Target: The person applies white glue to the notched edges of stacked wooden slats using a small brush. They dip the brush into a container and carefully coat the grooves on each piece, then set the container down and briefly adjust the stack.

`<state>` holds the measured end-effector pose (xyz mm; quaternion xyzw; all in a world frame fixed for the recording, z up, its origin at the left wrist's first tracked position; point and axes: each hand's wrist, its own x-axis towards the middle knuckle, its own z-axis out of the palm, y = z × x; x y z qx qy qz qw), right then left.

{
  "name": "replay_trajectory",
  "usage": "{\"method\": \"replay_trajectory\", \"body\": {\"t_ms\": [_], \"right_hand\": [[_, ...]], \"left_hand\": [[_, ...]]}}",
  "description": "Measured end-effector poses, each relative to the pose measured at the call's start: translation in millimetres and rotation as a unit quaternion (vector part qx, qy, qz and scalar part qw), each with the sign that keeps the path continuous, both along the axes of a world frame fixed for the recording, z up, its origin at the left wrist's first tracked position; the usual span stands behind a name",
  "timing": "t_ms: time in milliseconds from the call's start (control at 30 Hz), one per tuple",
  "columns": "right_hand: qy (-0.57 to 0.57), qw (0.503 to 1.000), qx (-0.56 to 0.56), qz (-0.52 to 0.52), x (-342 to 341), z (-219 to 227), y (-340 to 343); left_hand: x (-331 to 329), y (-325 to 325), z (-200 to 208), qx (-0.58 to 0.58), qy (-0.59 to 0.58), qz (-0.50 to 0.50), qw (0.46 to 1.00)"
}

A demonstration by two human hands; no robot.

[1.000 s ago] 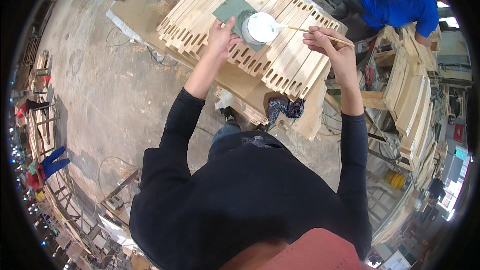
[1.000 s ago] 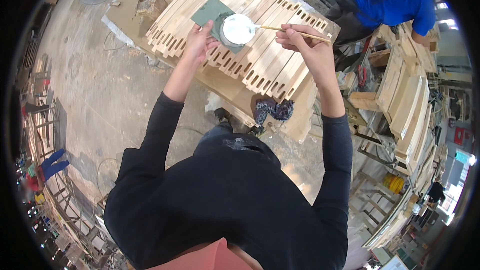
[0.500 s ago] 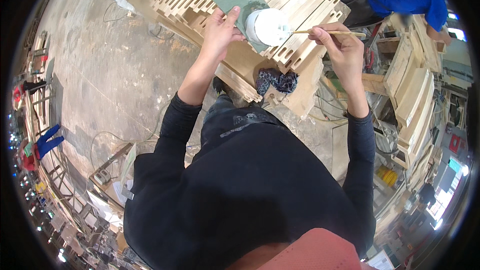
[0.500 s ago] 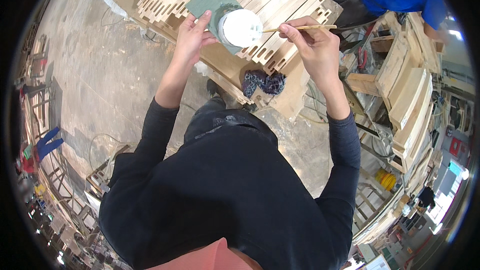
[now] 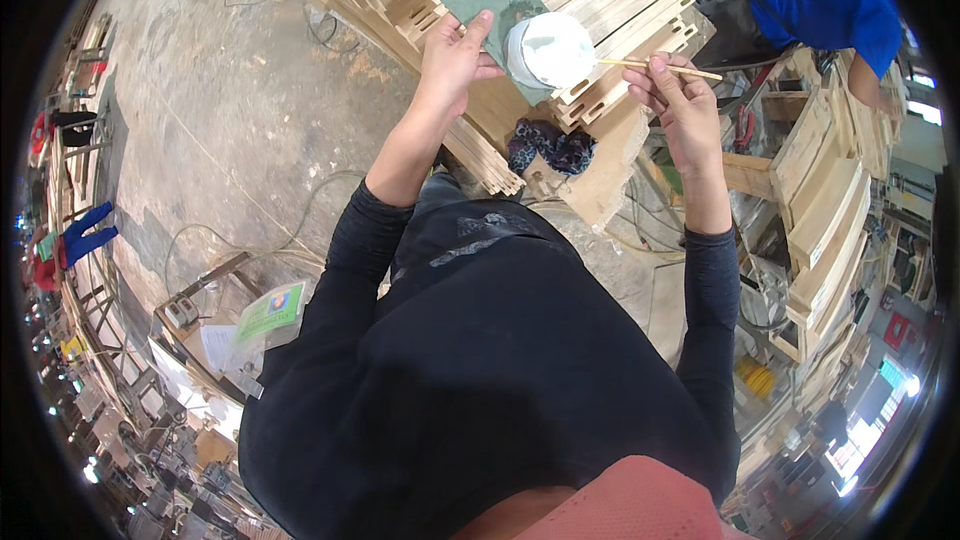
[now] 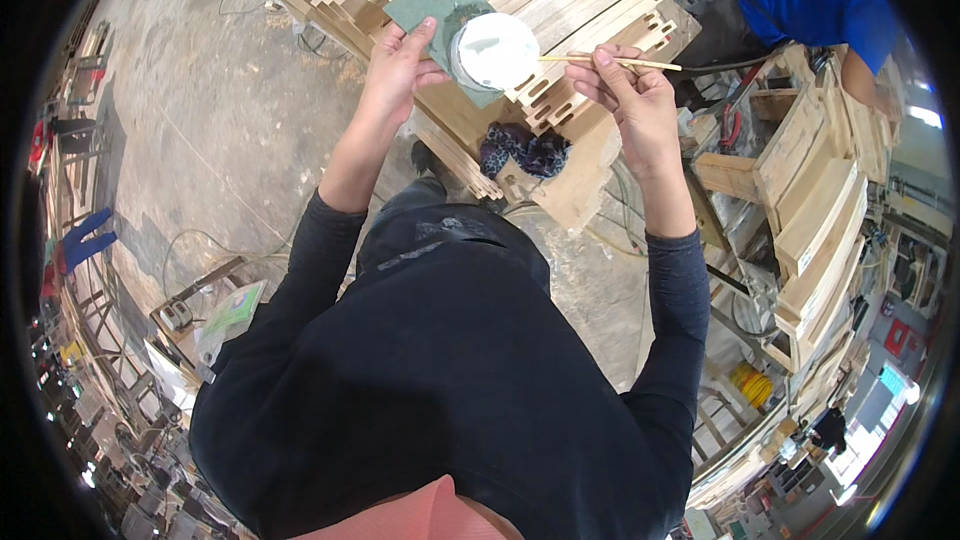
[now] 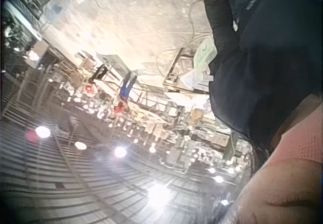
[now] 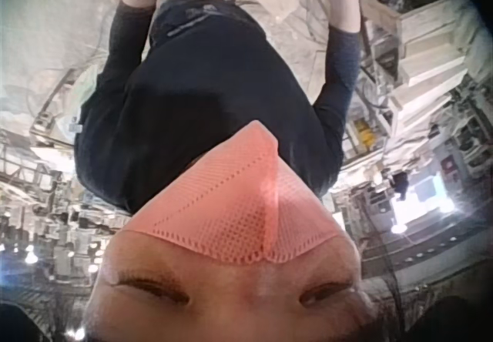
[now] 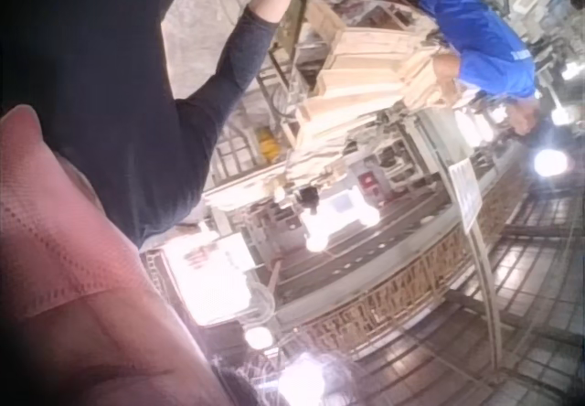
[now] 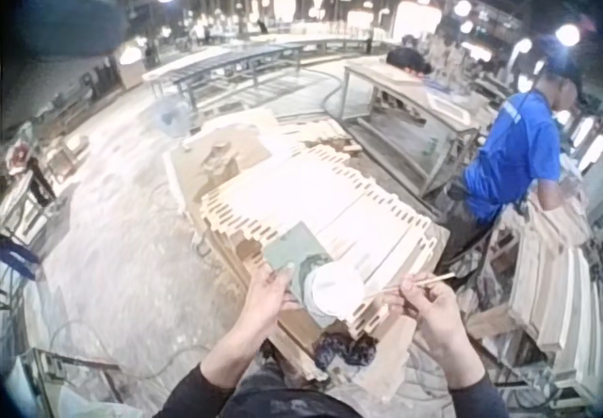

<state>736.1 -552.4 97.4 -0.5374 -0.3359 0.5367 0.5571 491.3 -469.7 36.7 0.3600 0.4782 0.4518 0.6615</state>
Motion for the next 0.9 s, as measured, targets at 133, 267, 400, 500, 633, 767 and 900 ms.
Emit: {"method": "replay_trajectory", "body": {"t_ms": [133, 267, 400, 500, 633, 767, 900], "right_hand": [[0.030, 1.000, -0.008, -0.002, 4, -5, -4], [0.002, 0.996, -0.092, 0.003, 16, -17, -3], [0.032, 0.997, -0.076, 0.002, 27, -30, 1], [-0.002, 0.999, -0.037, -0.017, 42, -37, 4], [-0.119, 0.992, -0.029, -0.034, 52, -47, 10], [-0.184, 0.982, -0.038, 0.017, 52, -62, 18], [-0.192, 0.979, -0.037, 0.059, 47, -75, 26]], "left_hand": [[3, -8, -7, -0.003, -0.007, 0.001, 1.000], [11, -17, -7, -0.010, -0.016, 0.000, 1.000], [14, -25, -8, -0.022, -0.018, 0.005, 1.000], [8, -29, -15, -0.019, -0.018, 0.033, 0.999], [-6, -30, -19, -0.028, -0.010, 0.063, 0.998], [-17, -31, -23, -0.026, -0.012, 0.088, 0.996], [-22, -34, -25, -0.008, -0.047, 0.089, 0.995]]}}
